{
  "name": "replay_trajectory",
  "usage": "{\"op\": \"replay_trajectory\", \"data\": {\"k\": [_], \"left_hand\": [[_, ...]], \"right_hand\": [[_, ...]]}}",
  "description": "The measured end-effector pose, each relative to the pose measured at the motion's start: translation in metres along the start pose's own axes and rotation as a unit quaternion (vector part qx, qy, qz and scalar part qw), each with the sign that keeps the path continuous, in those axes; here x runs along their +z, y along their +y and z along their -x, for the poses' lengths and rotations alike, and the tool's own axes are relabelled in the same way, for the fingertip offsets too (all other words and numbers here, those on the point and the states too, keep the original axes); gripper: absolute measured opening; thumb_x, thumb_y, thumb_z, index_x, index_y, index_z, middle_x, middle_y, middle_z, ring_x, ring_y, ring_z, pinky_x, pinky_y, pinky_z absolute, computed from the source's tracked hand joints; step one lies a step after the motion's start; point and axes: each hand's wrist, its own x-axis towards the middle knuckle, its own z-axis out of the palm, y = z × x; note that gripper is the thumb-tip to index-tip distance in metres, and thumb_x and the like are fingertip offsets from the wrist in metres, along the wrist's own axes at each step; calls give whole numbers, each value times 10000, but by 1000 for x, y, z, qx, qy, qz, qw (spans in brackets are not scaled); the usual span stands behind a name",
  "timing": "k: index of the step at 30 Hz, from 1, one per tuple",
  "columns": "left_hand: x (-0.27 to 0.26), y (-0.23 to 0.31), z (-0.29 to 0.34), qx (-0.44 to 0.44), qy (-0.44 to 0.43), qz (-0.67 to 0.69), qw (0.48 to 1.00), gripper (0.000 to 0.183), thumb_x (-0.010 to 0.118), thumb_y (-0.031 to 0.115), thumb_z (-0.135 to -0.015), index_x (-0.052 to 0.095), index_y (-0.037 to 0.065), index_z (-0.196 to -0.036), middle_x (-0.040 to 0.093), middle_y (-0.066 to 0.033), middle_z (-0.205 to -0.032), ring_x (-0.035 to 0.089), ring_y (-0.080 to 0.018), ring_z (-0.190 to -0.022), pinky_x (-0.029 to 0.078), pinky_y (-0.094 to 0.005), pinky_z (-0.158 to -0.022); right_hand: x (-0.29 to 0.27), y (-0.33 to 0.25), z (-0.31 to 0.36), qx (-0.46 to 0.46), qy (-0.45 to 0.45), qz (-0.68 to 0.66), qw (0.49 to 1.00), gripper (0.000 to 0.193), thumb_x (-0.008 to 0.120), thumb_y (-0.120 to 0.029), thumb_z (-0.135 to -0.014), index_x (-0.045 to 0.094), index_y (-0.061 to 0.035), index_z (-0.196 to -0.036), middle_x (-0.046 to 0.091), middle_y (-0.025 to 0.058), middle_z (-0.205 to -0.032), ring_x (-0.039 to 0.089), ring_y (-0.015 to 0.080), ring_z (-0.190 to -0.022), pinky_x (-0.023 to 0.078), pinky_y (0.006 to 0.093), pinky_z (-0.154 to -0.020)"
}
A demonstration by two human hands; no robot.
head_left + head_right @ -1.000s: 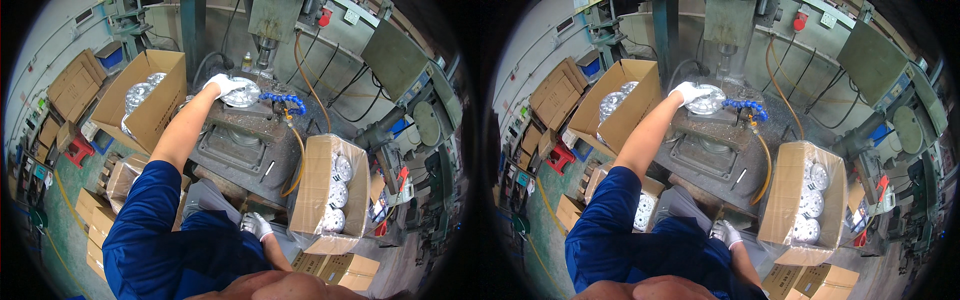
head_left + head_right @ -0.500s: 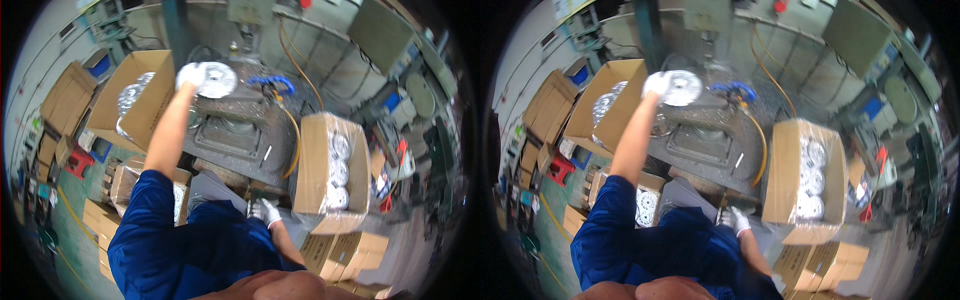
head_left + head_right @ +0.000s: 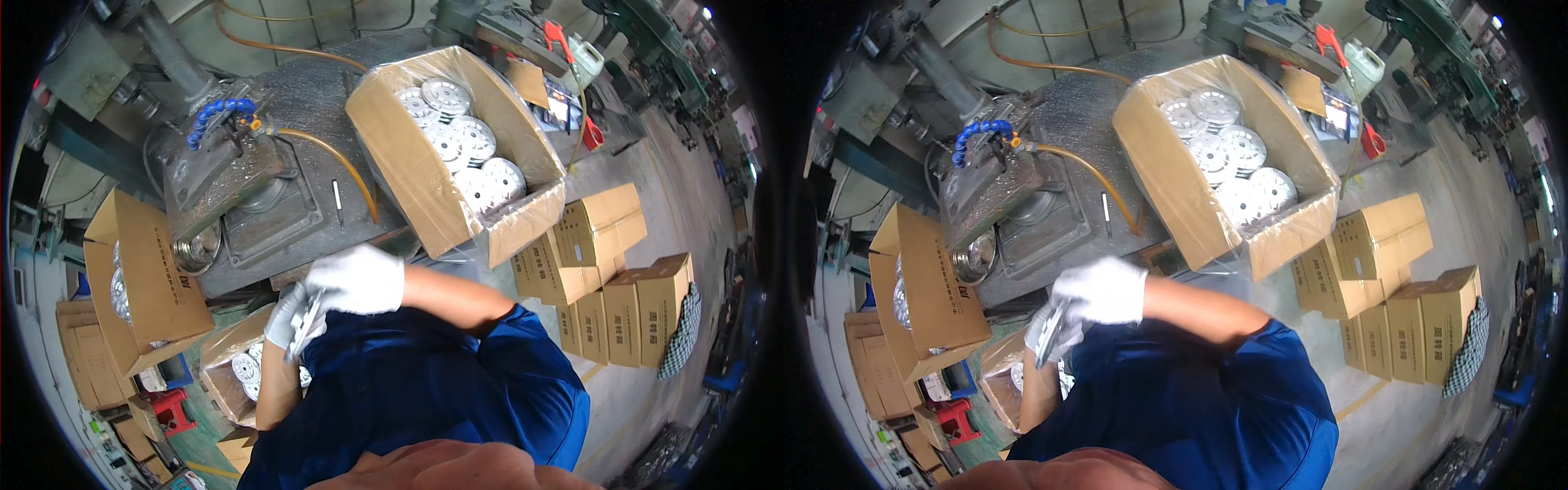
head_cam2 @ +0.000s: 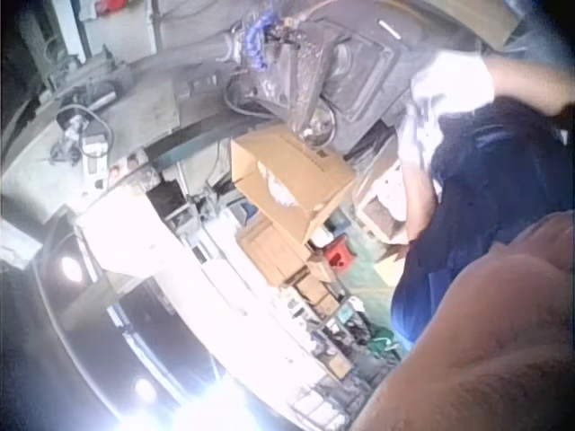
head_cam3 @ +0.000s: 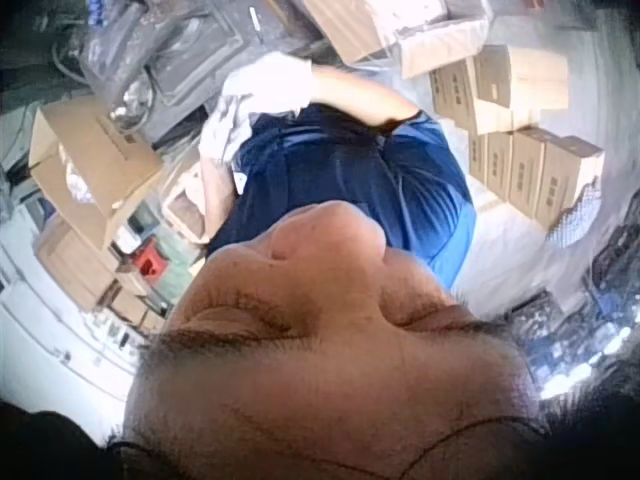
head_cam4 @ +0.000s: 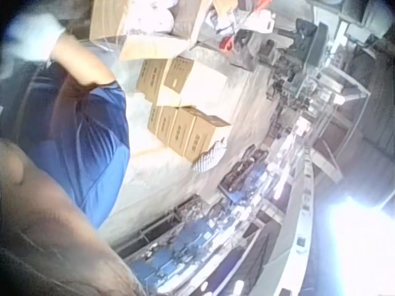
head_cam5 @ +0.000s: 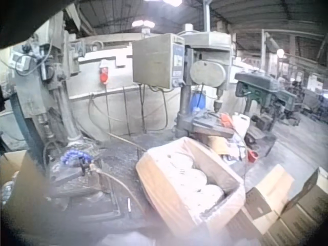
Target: Manually process and sort round metal components using a industrial machine.
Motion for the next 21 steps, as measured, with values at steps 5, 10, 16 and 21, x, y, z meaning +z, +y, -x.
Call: {"op": "replay_trajectory", "data": {"k": [5,10,16,21], "left_hand": [[32,17,-1,135,205,-356,902,838,365,669,-899,360,-22,-1372,597,-168,-1019,636,-209,-740,538,-282,-640],[-56,26,47,112,320,-240,910,669,506,589,-892,509,23,-1248,614,-85,-861,589,-183,-660,482,-283,-563],[-166,22,137,172,383,-107,901,515,554,604,-857,604,145,-1085,568,2,-817,511,-158,-668,417,-278,-580],[-200,-9,203,164,543,-119,815,454,561,585,-867,603,156,-1009,616,-32,-792,545,-179,-637,427,-300,-552]], "right_hand": [[-142,30,40,337,152,-98,924,442,701,-229,-803,557,-8,-1156,629,108,-1030,593,181,-974,491,322,-852],[-222,205,160,556,398,-195,703,543,704,-318,-830,518,-9,-1236,620,49,-883,539,152,-619,451,309,-523],[-205,313,196,735,402,-184,514,321,705,-322,-848,496,-169,-658,437,-42,-508,396,96,-398,330,261,-359],[-203,352,241,806,346,-86,472,252,682,-352,-853,582,-155,-730,460,-10,-540,444,116,-453,399,275,-398]]}}
